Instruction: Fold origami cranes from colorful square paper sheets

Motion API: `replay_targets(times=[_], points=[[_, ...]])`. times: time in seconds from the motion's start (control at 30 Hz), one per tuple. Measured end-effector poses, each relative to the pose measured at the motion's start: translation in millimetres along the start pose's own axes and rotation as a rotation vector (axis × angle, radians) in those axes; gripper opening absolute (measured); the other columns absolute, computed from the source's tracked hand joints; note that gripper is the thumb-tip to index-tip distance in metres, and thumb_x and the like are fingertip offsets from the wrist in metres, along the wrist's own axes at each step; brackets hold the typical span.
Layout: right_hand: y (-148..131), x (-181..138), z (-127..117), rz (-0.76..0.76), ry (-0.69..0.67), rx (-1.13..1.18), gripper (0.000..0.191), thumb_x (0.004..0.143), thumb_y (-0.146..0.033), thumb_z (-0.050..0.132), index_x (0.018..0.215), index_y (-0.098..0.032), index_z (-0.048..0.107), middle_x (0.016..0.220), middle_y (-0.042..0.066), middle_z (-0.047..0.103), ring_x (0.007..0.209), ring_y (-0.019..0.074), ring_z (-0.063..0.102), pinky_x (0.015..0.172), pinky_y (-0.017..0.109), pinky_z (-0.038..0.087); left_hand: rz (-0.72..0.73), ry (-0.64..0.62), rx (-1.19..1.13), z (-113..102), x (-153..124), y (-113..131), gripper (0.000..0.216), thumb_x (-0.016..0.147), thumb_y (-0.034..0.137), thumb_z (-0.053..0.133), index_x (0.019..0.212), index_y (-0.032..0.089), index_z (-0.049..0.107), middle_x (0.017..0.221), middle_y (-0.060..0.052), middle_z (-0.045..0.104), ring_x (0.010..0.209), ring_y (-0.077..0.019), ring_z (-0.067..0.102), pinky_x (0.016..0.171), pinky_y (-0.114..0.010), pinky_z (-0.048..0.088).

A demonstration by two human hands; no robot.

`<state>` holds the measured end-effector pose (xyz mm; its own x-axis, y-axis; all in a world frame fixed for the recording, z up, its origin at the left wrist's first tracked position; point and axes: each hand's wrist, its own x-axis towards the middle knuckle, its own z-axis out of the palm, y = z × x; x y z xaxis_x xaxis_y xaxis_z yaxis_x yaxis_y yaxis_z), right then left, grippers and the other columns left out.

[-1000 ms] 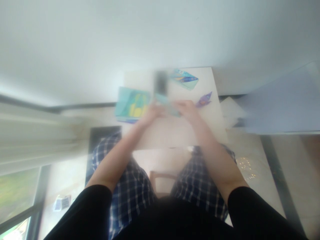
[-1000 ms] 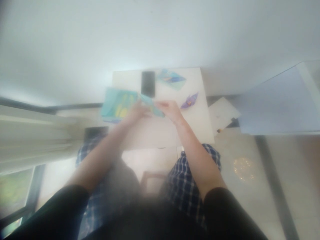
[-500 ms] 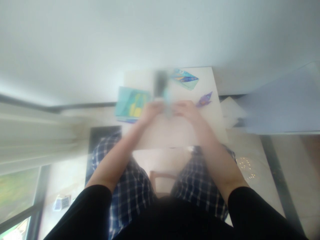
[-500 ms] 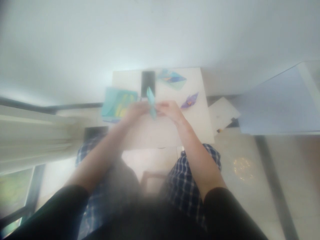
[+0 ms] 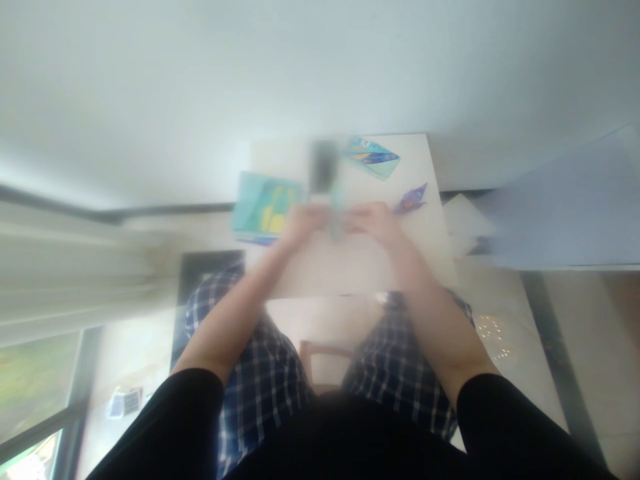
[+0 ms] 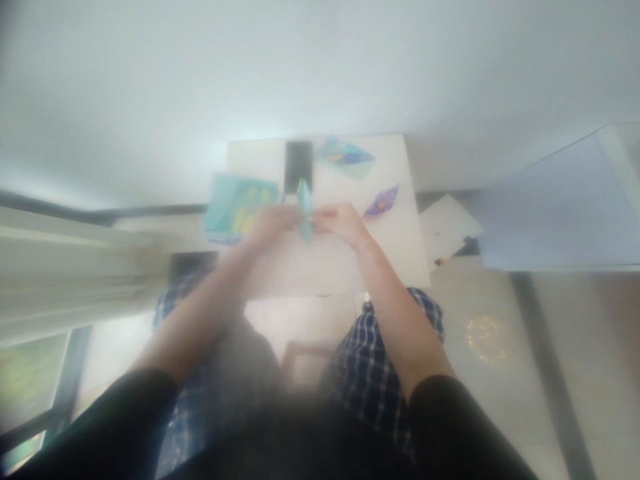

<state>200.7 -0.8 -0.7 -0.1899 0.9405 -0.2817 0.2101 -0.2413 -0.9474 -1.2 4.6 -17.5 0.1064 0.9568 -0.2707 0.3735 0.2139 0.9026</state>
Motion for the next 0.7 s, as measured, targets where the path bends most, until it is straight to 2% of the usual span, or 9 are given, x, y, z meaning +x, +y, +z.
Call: replay_targets(times=[0.27,0.7], points=[[6.4,3.6,-2.2,-0.038,-0.001,-0.141,0.043,0.065,-0.05,0.077,0.085,-0.012,0.078,0.083,0.008,0.077,0.074,0.0194,0.069,0.073,0.033,0.056,0.033,-0.043,0.023,-2.1,1.3,-2.8,0.032,0.073,0.04,0.069,0.092,0.015,0.078,0.084,-0.007,0.076,0.082,-0.0216,0.07,0.075,-0.03,0.053],[3.5,3.5,0.7,-0.099,0.048,-0.242,0.034,0.069,-0.044,0.073,0.08,-0.012,0.077,0.077,0.007,0.076,0.075,0.0209,0.069,0.07,0.032,0.053,0.074,-0.064,0.033,-0.2,5.4,-9.7,0.032,0.075,0.042,0.067,0.091,0.016,0.077,0.087,-0.006,0.076,0.086,-0.0226,0.071,0.079,-0.032,0.056]])
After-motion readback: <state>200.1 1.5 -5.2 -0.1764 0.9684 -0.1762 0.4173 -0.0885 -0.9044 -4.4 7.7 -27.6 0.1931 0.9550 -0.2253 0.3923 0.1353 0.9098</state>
